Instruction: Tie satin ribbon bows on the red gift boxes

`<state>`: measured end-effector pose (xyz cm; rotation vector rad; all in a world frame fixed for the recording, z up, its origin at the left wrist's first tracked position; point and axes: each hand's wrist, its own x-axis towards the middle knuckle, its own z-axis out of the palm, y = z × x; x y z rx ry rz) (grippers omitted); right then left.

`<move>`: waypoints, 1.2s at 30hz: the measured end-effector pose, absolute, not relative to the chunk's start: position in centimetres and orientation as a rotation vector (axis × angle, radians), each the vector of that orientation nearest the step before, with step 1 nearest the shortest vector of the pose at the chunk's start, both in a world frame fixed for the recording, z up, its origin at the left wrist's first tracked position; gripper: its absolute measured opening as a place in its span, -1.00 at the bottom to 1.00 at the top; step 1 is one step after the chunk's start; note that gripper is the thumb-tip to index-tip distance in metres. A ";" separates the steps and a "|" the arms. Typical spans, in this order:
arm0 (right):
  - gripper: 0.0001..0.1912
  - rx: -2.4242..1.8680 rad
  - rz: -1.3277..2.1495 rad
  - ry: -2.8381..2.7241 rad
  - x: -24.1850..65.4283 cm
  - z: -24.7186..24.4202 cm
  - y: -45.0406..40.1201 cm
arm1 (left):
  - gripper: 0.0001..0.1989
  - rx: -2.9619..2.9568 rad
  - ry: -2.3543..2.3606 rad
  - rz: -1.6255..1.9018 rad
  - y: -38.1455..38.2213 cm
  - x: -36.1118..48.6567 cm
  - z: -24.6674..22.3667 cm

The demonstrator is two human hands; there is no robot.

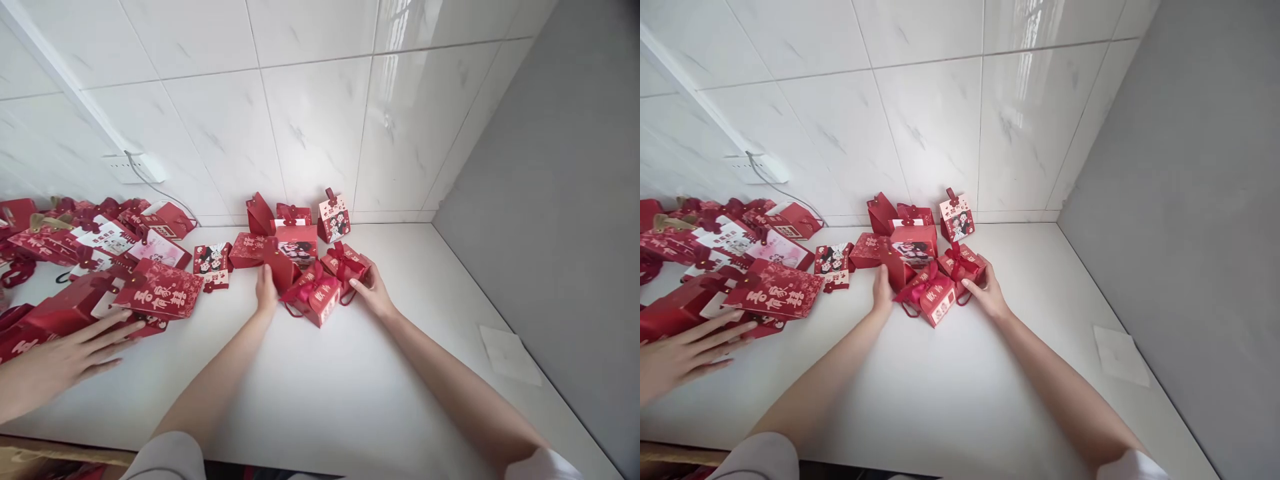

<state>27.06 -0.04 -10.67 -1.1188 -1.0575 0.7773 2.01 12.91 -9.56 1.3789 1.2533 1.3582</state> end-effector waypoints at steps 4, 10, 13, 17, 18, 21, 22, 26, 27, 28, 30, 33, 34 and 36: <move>-0.25 -1.091 0.827 -1.125 27.8 -10.9 -2.2 | -0.58 1.532 1.080 1.188 9.7 6.1 -10.4; -0.46 -1.174 0.715 -1.107 28.5 -11.1 -4.5 | -0.58 1.595 1.325 1.375 11.3 6.9 -9.7; -0.51 -1.232 0.686 -0.984 29.2 -11.4 -4.0 | -0.26 1.682 1.499 1.482 15.2 3.4 -8.1; -0.52 -1.240 0.724 -0.776 29.7 -11.9 -3.1 | -0.23 2.348 1.757 0.851 20.8 -2.4 -6.1; -0.53 -1.241 0.725 -0.751 29.7 -12.0 -2.9 | -0.30 2.412 1.742 0.734 21.9 -3.5 -5.8; -0.55 -1.236 0.737 -0.758 29.6 -12.1 -2.9 | -0.49 2.494 1.699 0.666 23.6 -5.8 -5.6; -0.56 -1.232 0.744 -0.766 29.6 -12.1 -2.9 | -0.53 2.495 1.701 0.690 23.8 -6.2 -5.7; -0.56 -1.243 0.761 -0.773 29.5 -11.9 -3.1 | -0.59 2.416 1.780 0.814 23.2 -7.8 -6.0; -0.56 -1.251 0.767 -0.775 29.5 -11.8 -3.2 | -0.58 2.355 1.836 0.865 23.1 -8.2 -6.0; -0.56 -1.259 0.774 -0.779 29.5 -11.7 -3.2 | -0.54 2.275 1.905 0.919 23.0 -8.5 -6.1; -0.56 -1.279 0.793 -0.790 29.4 -11.6 -3.2 | -0.45 2.106 2.043 1.001 23.4 -8.9 -6.3; -0.55 -1.317 0.799 -0.796 29.5 -11.8 -3.2 | -0.46 1.991 2.125 1.019 24.9 -8.7 -6.5; -0.54 -1.326 0.797 -0.795 29.5 -11.9 -3.2 | -0.51 1.990 2.121 1.004 25.6 -8.4 -6.5; -0.53 -1.328 0.793 -0.797 29.6 -12.2 -3.1 | -0.61 2.014 2.093 0.952 26.8 -7.7 -6.2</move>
